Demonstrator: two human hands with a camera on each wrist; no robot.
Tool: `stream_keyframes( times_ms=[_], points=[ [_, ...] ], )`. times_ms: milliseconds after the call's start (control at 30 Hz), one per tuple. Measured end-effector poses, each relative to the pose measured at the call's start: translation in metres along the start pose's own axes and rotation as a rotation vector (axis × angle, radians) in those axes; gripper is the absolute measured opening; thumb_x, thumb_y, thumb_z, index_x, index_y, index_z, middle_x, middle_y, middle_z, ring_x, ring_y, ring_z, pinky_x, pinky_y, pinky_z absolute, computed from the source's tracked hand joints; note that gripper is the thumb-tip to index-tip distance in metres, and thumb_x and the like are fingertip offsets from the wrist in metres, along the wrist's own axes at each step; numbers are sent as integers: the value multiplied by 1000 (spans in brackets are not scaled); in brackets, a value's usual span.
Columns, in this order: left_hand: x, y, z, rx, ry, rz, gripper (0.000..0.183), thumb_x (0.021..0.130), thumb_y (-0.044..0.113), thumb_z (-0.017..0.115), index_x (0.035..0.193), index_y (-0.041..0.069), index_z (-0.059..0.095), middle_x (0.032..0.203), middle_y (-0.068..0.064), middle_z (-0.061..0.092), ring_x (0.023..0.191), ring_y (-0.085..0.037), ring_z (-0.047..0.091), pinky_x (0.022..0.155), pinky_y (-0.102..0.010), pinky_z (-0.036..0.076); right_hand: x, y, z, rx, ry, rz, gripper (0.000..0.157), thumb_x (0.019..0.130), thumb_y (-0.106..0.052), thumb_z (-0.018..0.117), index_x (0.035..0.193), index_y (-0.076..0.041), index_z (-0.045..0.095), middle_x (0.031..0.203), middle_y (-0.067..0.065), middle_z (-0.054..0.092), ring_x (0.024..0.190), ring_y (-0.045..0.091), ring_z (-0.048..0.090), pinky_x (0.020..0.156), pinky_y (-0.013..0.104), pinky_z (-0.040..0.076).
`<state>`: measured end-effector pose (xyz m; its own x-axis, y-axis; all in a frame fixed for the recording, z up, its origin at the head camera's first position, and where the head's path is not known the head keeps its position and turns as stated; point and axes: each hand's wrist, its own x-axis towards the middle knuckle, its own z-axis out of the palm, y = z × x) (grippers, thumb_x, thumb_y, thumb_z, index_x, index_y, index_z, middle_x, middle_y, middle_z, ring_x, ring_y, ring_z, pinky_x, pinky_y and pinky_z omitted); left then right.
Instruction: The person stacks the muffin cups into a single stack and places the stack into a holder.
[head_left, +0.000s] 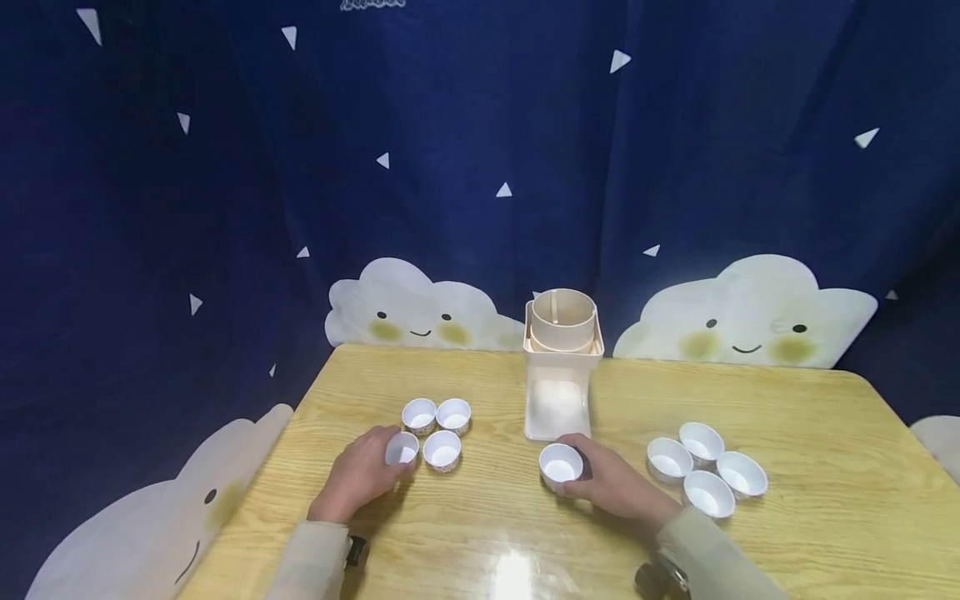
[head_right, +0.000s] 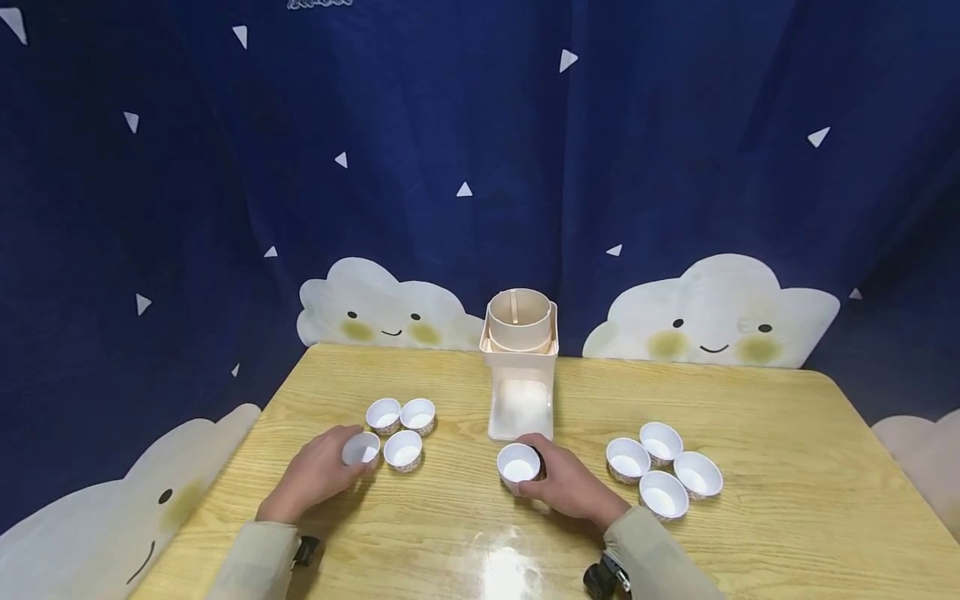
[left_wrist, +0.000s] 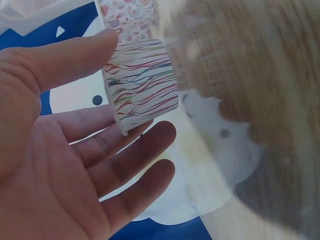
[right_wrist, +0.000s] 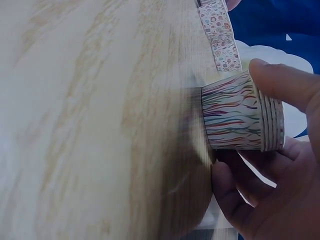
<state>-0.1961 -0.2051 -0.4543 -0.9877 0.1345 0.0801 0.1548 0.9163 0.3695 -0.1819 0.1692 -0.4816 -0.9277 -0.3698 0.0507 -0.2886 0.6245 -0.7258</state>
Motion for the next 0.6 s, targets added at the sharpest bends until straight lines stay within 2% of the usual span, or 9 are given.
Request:
stream_keyframes(
  times_ms=[167,300,433,600],
  points=[
    [-2,2,-4,-9,47,18,53,77,26,83,122,6,66,114,-13,70,95,-27,67,76,-47,54,0,1,0,-1,10,-18,60,79,-36,82,128,-12,57,112,4,68,101,18,62,85,28,48],
    [-4,7,-8,-16,138,59,50,77,24,82,121,6,66,114,-12,70,99,-29,68,79,-49,54,0,1,1,-14,24,-25,62,79,-35,82,129,-10,56,114,4,68,103,19,63,86,29,48],
    [-6,13,-13,-30,212,99,56,76,24,83,125,3,64,119,-13,69,105,-31,68,85,-50,54,1,1,1,-20,20,-13,62,79,-36,82,130,-11,56,117,3,68,107,21,63,90,32,48],
    [-5,25,-19,-70,233,173,61,75,23,85,128,2,62,121,-13,69,110,-30,67,90,-48,54,0,1,0,-8,12,-25,63,78,-35,83,130,-10,56,116,4,68,106,21,63,89,32,49]
  ],
)
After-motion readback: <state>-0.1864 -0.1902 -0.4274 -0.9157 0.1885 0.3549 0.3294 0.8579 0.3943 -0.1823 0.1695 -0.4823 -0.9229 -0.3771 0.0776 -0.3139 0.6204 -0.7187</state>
